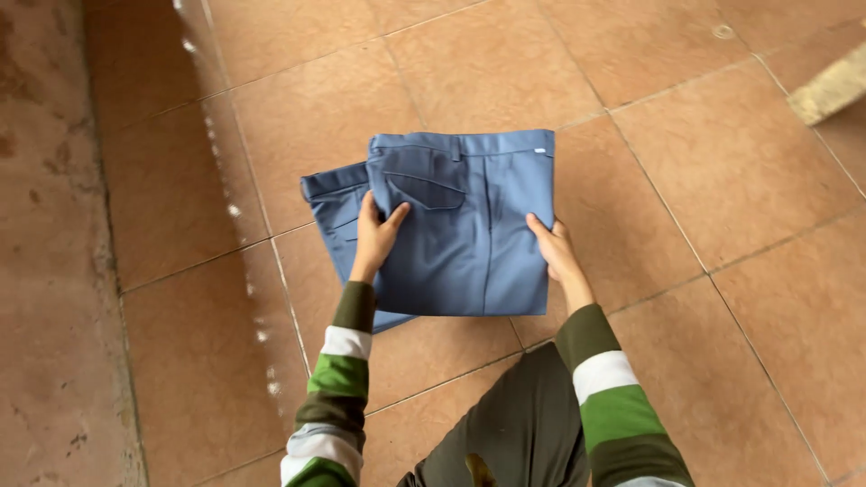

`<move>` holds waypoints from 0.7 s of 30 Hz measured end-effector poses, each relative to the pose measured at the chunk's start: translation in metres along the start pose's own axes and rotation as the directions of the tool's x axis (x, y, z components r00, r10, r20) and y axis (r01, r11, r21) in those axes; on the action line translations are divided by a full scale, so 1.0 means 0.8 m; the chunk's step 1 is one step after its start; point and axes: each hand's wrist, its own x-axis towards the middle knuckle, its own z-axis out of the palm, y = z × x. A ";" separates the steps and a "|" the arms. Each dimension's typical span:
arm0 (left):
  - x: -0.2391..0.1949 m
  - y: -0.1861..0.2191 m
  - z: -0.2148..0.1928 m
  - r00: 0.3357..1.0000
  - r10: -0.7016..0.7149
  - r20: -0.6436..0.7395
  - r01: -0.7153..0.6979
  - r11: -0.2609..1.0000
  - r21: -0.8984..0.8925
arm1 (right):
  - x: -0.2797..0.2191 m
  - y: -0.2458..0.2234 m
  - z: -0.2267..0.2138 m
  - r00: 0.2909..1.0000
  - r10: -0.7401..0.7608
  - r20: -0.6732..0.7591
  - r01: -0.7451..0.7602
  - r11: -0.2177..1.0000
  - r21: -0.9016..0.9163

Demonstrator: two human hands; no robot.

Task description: The person sits on a tiled floor and folds a pair of blue trousers by hand. They smooth the fabric, fold the legs together, and then fold the garment into a compact rectangle before placing it aside.

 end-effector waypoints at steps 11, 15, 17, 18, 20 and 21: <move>-0.035 -0.213 -0.122 0.901 -0.223 -0.373 0.276 0.957 0.094 | -0.031 -0.007 0.132 0.934 -0.053 0.355 0.207 0.887 -0.413; -0.045 -0.265 -0.114 0.791 -0.396 -0.467 0.416 0.907 -0.066 | -0.025 0.070 0.126 0.953 0.065 0.297 0.140 0.773 -0.619; -0.046 -0.258 -0.110 0.790 -0.395 -0.469 0.397 0.912 -0.100 | 0.010 0.126 0.120 0.964 0.070 0.258 0.124 0.739 -0.663; -0.044 -0.252 -0.108 0.797 -0.383 -0.468 0.368 0.921 -0.128 | 0.029 0.152 0.118 0.974 0.063 0.215 0.108 0.709 -0.697; -0.039 -0.258 -0.113 0.788 -0.436 -0.435 0.385 0.900 -0.205 | 0.011 0.126 0.122 0.979 0.039 0.199 0.107 0.735 -0.670; -0.035 -0.259 -0.114 0.783 -0.481 -0.394 0.399 0.875 -0.276 | 0.004 0.111 0.125 0.984 0.015 0.178 0.104 0.763 -0.638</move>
